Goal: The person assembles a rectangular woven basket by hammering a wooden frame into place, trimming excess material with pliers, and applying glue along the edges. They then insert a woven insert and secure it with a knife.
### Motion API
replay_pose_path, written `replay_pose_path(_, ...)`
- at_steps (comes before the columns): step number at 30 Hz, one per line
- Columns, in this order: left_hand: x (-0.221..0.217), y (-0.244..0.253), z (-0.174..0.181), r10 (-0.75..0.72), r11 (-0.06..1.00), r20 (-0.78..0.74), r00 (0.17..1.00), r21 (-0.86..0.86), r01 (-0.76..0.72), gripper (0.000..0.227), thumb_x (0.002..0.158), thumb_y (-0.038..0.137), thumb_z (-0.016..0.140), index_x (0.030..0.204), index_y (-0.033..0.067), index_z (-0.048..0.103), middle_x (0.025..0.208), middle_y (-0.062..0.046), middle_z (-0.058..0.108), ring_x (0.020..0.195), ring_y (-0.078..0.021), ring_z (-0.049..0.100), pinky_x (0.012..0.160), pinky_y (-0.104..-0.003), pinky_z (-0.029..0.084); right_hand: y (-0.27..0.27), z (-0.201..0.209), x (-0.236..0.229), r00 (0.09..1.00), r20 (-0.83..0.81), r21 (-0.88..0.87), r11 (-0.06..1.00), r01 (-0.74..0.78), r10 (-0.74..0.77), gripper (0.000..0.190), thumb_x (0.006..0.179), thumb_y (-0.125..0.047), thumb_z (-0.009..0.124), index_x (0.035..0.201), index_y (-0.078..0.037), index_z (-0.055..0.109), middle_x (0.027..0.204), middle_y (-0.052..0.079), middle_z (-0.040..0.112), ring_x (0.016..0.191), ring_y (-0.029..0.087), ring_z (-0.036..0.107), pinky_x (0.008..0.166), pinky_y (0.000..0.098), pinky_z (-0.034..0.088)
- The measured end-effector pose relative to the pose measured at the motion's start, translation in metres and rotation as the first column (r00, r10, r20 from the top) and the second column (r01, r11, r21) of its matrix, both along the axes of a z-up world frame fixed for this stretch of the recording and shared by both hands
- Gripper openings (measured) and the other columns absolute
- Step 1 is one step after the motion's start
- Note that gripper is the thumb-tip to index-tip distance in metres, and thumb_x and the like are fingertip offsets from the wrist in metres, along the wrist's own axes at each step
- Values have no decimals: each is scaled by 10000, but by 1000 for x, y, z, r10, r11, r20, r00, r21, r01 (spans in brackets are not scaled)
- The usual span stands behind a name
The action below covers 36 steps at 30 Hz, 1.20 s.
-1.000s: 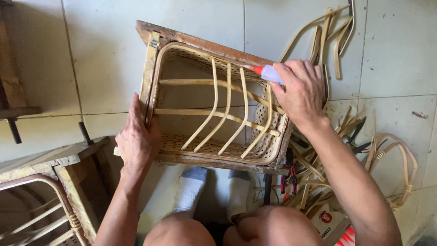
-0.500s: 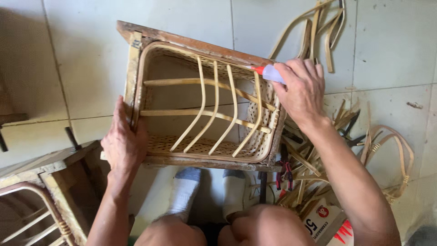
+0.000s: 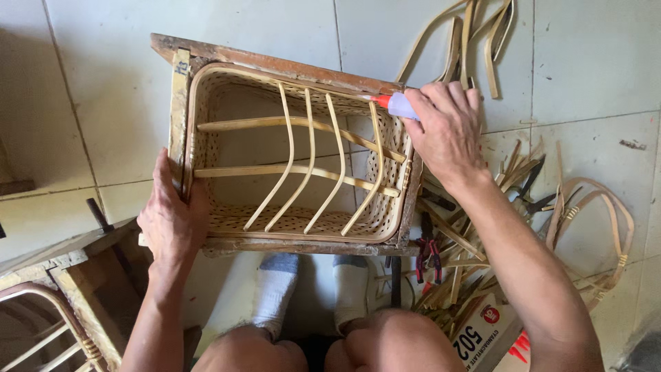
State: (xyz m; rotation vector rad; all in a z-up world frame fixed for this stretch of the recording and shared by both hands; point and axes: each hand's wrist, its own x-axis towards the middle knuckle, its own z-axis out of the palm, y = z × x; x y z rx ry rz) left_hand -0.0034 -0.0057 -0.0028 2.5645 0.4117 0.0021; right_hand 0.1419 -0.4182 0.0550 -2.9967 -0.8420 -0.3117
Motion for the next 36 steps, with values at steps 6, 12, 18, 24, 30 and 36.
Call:
replay_pose_path(6, 1, 1, 0, 8, 1000, -64, 998, -2, -8, 660, 1004, 209, 625, 1593, 47, 375, 1023, -264, 719, 805, -436, 718, 745, -520, 584, -15, 12, -4, 1000, 17, -48, 999, 17, -16, 356, 907, -189, 893, 1218, -92, 749, 1110, 13, 693, 1011, 189, 566, 898, 365, 400)
replay_pose_path(12, 0, 1, 0, -12, 999, -41, 999, 41, 14, 649, 1011, 208, 640, 1591, 52, 394, 1022, -259, 726, 807, -425, 718, 747, -523, 590, -42, 22, -16, 998, 9, -64, 996, 61, -61, 324, 930, -199, 893, 1204, -102, 752, 1107, 9, 695, 1024, 199, 574, 897, 366, 395)
replay_pose_path(18, 3, 2, 0, 10, 1000, -116, 993, -4, -11, 637, 1042, 203, 590, 1614, 45, 359, 1012, -251, 713, 759, -405, 722, 691, -499, 596, -60, 13, -15, 997, 19, -36, 997, 70, -70, 341, 946, -243, 890, 1216, -89, 751, 1127, 33, 695, 1001, 198, 565, 874, 350, 396)
replay_pose_path(24, -1, -2, 3, -8, 1000, -53, 999, 14, 9, 643, 1026, 202, 634, 1600, 46, 391, 1060, -244, 727, 818, -427, 722, 775, -522, 585, -59, 6, -15, 997, 58, -60, 996, 62, -59, 329, 937, -219, 885, 1211, -86, 761, 1089, 22, 703, 999, 192, 569, 901, 352, 397)
replay_pose_path(30, 1, 2, 0, -29, 999, -59, 998, 29, 30, 663, 1047, 241, 655, 1609, 26, 379, 1071, -246, 717, 824, -408, 728, 755, -505, 591, -66, 8, -20, 995, 52, -59, 994, 90, -87, 313, 949, -215, 886, 1195, -73, 752, 1092, 22, 704, 1013, 185, 573, 914, 345, 398)
replay_pose_path(36, -4, 1, -2, -33, 999, -26, 999, 38, 34, 619, 1054, 223, 669, 1589, 53, 409, 1039, -200, 739, 802, -393, 720, 753, -510, 578, -68, 3, -81, 772, -501, 376, 705, 601, -391, 326, 907, -271, 807, 1139, -52, 742, 957, 102, 707, 795, 168, 621, 702, 339, 522)
